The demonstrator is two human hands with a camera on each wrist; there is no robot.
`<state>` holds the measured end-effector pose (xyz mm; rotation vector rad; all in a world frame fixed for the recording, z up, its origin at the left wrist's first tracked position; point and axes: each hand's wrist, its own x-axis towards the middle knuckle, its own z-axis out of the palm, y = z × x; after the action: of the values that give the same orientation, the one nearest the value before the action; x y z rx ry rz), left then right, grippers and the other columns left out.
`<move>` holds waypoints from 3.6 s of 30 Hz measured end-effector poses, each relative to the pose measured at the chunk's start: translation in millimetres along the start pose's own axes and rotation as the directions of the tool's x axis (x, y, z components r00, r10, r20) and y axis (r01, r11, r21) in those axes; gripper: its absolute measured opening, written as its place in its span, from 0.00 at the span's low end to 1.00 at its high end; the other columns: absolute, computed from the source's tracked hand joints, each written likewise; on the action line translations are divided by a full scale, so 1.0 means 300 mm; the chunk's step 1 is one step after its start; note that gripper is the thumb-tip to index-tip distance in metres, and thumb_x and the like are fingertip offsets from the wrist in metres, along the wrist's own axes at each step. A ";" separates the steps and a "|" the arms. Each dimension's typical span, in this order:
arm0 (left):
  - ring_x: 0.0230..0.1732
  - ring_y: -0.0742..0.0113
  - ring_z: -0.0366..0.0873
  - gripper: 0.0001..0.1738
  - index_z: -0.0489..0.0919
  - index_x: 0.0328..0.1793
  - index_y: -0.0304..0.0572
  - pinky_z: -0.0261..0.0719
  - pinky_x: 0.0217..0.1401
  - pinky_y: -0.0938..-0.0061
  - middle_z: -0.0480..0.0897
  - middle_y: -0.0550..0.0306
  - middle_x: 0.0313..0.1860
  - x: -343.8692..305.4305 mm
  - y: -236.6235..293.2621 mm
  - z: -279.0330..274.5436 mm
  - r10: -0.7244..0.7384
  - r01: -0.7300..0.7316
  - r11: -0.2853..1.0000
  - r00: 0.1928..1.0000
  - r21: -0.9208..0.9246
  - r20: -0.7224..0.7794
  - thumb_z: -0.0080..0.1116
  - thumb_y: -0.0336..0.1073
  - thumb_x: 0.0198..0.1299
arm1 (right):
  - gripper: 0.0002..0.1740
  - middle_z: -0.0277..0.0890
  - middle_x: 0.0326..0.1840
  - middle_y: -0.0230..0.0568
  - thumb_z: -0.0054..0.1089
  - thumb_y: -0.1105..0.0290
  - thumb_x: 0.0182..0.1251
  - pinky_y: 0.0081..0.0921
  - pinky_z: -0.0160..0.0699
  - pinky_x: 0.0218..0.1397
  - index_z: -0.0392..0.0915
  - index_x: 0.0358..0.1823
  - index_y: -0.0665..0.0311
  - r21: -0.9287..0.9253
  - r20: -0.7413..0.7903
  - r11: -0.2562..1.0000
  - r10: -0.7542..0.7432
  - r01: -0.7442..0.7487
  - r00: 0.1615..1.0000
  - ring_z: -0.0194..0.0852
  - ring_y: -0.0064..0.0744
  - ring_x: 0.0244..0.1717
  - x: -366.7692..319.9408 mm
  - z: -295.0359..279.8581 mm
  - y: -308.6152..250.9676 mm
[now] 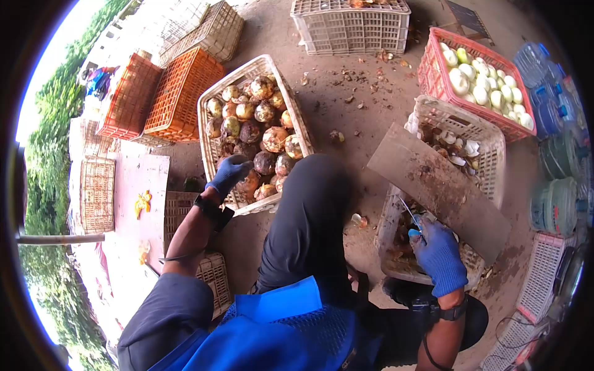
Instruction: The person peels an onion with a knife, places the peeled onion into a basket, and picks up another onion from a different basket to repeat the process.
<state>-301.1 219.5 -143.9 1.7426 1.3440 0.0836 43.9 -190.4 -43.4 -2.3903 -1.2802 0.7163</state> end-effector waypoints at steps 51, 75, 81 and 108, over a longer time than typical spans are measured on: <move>0.31 0.67 0.82 0.20 0.87 0.33 0.33 0.78 0.36 0.71 0.87 0.53 0.30 0.853 0.269 0.031 0.069 -0.148 0.963 0.942 -0.225 -0.328 0.75 0.45 0.41 | 0.25 0.76 0.45 0.58 0.62 0.63 0.60 0.48 0.78 0.45 0.76 0.58 0.62 -0.087 0.066 0.994 -0.062 0.067 0.996 0.78 0.61 0.42 0.141 0.041 -0.062; 0.47 0.62 0.81 0.14 0.79 0.52 0.43 0.79 0.49 0.70 0.83 0.57 0.49 1.086 0.060 0.011 0.506 0.071 0.375 0.820 -0.924 0.268 0.58 0.41 0.64 | 0.25 0.77 0.45 0.60 0.61 0.60 0.62 0.49 0.78 0.49 0.76 0.58 0.64 -0.041 0.082 0.999 -0.008 0.012 0.997 0.78 0.62 0.44 0.179 0.051 -0.038; 0.52 0.59 0.82 0.16 0.80 0.54 0.44 0.78 0.57 0.67 0.85 0.57 0.49 0.578 0.364 0.070 0.552 -0.568 0.731 0.818 -0.378 -0.160 0.62 0.40 0.62 | 0.22 0.77 0.45 0.60 0.59 0.64 0.64 0.48 0.77 0.48 0.76 0.58 0.64 0.078 -0.044 0.995 -0.065 0.068 0.997 0.77 0.64 0.45 0.162 0.019 -0.057; 0.53 0.68 0.79 0.43 0.73 0.65 0.34 0.78 0.58 0.72 0.82 0.50 0.54 -0.323 1.064 0.681 0.736 -0.776 0.610 0.480 -0.162 0.477 0.80 0.34 0.38 | 0.18 0.75 0.35 0.49 0.61 0.62 0.65 0.44 0.78 0.35 0.75 0.52 0.63 0.066 -0.628 0.996 -0.007 0.062 0.778 0.80 0.52 0.33 -0.168 -0.099 -0.009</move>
<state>5.3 19.8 -5.3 2.1196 0.1013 0.0611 35.4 -233.0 -4.0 -2.2310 -0.9678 -0.0691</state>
